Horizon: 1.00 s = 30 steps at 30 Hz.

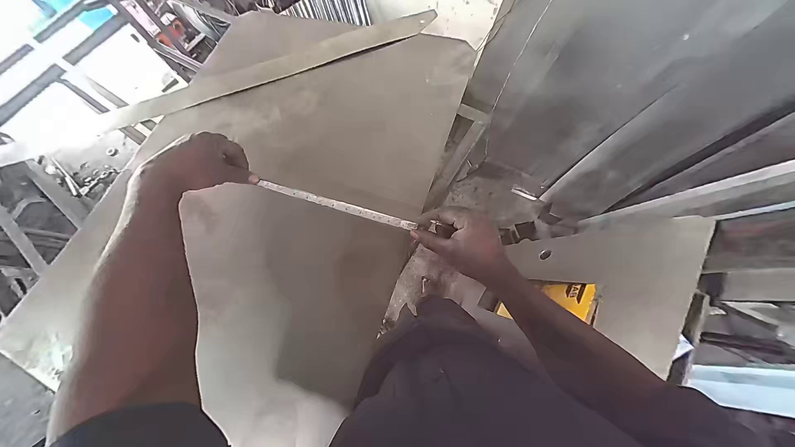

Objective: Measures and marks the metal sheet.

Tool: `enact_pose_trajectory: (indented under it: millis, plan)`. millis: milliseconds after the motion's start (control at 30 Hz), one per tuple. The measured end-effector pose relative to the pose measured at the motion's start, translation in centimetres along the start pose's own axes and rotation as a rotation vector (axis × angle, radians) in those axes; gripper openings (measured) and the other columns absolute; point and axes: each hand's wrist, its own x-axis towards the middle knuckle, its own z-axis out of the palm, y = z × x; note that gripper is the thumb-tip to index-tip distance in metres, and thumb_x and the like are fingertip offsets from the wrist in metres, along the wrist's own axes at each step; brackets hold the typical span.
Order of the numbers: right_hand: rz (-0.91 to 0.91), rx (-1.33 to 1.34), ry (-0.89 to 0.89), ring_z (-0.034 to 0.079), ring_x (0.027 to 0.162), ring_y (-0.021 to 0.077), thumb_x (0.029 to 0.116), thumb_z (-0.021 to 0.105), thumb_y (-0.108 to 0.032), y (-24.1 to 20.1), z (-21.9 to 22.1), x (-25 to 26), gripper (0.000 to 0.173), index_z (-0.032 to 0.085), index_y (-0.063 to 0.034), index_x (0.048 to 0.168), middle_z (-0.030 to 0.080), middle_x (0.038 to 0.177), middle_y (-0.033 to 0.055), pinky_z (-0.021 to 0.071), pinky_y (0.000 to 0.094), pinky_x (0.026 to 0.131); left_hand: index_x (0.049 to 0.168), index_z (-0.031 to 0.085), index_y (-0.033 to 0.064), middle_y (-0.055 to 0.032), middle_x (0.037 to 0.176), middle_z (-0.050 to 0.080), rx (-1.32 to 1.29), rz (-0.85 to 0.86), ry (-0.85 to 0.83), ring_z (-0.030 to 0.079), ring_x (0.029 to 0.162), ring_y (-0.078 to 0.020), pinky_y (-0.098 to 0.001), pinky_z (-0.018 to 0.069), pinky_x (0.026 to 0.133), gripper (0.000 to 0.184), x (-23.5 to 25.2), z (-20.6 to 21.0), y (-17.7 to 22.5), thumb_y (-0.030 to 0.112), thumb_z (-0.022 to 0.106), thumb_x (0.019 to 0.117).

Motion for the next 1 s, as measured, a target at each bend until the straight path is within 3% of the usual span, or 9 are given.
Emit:
enact_pose_trajectory:
  millis: [100, 267, 367, 433, 533, 667, 800, 867, 1000]
  plan:
    - [-0.005, 0.01, -0.001, 0.055, 0.063, 0.0108, 0.0925, 0.074, -0.042, 2.0, -0.9, 2.0, 0.026, 0.078, -0.0214, 0.108, 0.067, 0.081, -0.0028, 0.0483, 0.0373, 0.06, 0.085, 0.072, 0.0063, -0.015, 0.085, 0.066, 0.008, -0.008, 0.007, 0.063, 0.084, -0.034, -0.0628, 0.0479, 0.075, 0.021, 2.8, -1.1, 1.7, 0.025, 0.079, 0.0916]
    - [0.01, 0.002, -0.094, 0.064, 0.07, 0.0152, 0.0929, 0.072, -0.045, 4.3, -1.7, 4.6, 0.027, 0.077, -0.0213, 0.105, 0.07, 0.085, -0.0018, 0.0536, 0.0459, 0.064, 0.084, 0.071, 0.0064, -0.0133, 0.077, 0.066, 0.002, -0.031, -0.053, 0.063, 0.074, -0.0309, -0.0597, 0.05, 0.068, 0.023, 6.6, -0.7, 1.5, 0.027, 0.079, 0.0915]
    - [0.002, 0.062, -0.155, 0.06, 0.063, 0.0107, 0.0912, 0.071, -0.047, 5.2, -1.9, 5.4, 0.026, 0.077, -0.0242, 0.101, 0.067, 0.078, -0.0061, 0.0521, 0.0423, 0.058, 0.078, 0.071, 0.0079, -0.0097, 0.072, 0.065, -0.026, -0.046, -0.08, 0.063, 0.073, -0.027, -0.0562, 0.0492, 0.067, 0.023, 7.5, 0.5, 1.3, 0.025, 0.08, 0.0901]
    - [-0.046, 0.079, -0.17, 0.06, 0.063, 0.0097, 0.0912, 0.07, -0.049, 5.8, -1.9, 5.7, 0.028, 0.077, -0.0243, 0.102, 0.067, 0.078, -0.0069, 0.0522, 0.0411, 0.058, 0.08, 0.073, 0.0063, -0.0125, 0.079, 0.066, -0.035, -0.066, -0.065, 0.064, 0.084, -0.0313, -0.0589, 0.049, 0.075, 0.02, 7.6, 1.4, 1.3, 0.022, 0.081, 0.0892]
    - [-0.091, 0.057, -0.199, 0.06, 0.063, 0.0107, 0.0916, 0.071, -0.049, 5.8, -2.0, 6.2, 0.028, 0.075, -0.0231, 0.098, 0.066, 0.076, -0.0061, 0.0522, 0.0415, 0.057, 0.081, 0.074, 0.0092, -0.0141, 0.086, 0.066, 0.007, -0.074, -0.041, 0.063, 0.093, -0.0358, -0.0631, 0.0481, 0.08, 0.022, 7.8, 2.0, 0.6, 0.029, 0.082, 0.0874]
    - [-0.128, 0.021, -0.231, 0.055, 0.057, 0.0108, 0.0945, 0.065, -0.049, 5.4, -2.2, 6.6, 0.028, 0.072, -0.022, 0.092, 0.059, 0.068, -0.0061, 0.0471, 0.0394, 0.051, 0.08, 0.074, 0.0156, -0.0098, 0.082, 0.066, 0.079, -0.052, -0.035, 0.065, 0.086, -0.0325, -0.0642, 0.0503, 0.075, 0.032, 7.9, 2.0, -0.8, 0.047, 0.079, 0.0857]
    - [-0.102, -0.014, -0.369, 0.062, 0.067, 0.0128, 0.0956, 0.065, -0.054, 4.4, -4.1, 7.3, 0.037, 0.069, -0.0226, 0.115, 0.066, 0.081, -0.0035, 0.0545, 0.0419, 0.061, 0.082, 0.075, 0.0142, -0.0112, 0.082, 0.067, 0.089, -0.054, -0.063, 0.066, 0.085, -0.0339, -0.0663, 0.0508, 0.076, 0.03, 8.1, 1.5, 0.0, 0.043, 0.081, 0.0861]
    - [-0.17, -0.096, -0.387, 0.065, 0.076, 0.0141, 0.1034, 0.053, -0.049, 3.2, -5.4, 7.9, 0.038, 0.063, -0.0178, 0.122, 0.065, 0.089, -0.0011, 0.057, 0.0408, 0.067, 0.083, 0.075, 0.0126, -0.0123, 0.081, 0.067, 0.104, -0.029, -0.081, 0.066, 0.085, -0.0348, -0.0659, 0.0511, 0.077, 0.026, 8.3, 1.7, 0.0, 0.038, 0.081, 0.087]
    - [-0.218, -0.333, -0.448, 0.064, 0.072, 0.0163, 0.1087, 0.046, -0.039, 0.3, -6.2, 10.1, 0.029, 0.066, -0.0182, 0.104, 0.063, 0.081, 0.0001, 0.0538, 0.0407, 0.062, 0.082, 0.074, 0.0098, -0.0109, 0.073, 0.066, 0.115, 0.018, -0.106, 0.066, 0.074, -0.0316, -0.0631, 0.0503, 0.07, 0.022, 8.7, 1.6, 0.3, 0.03, 0.079, 0.0911]
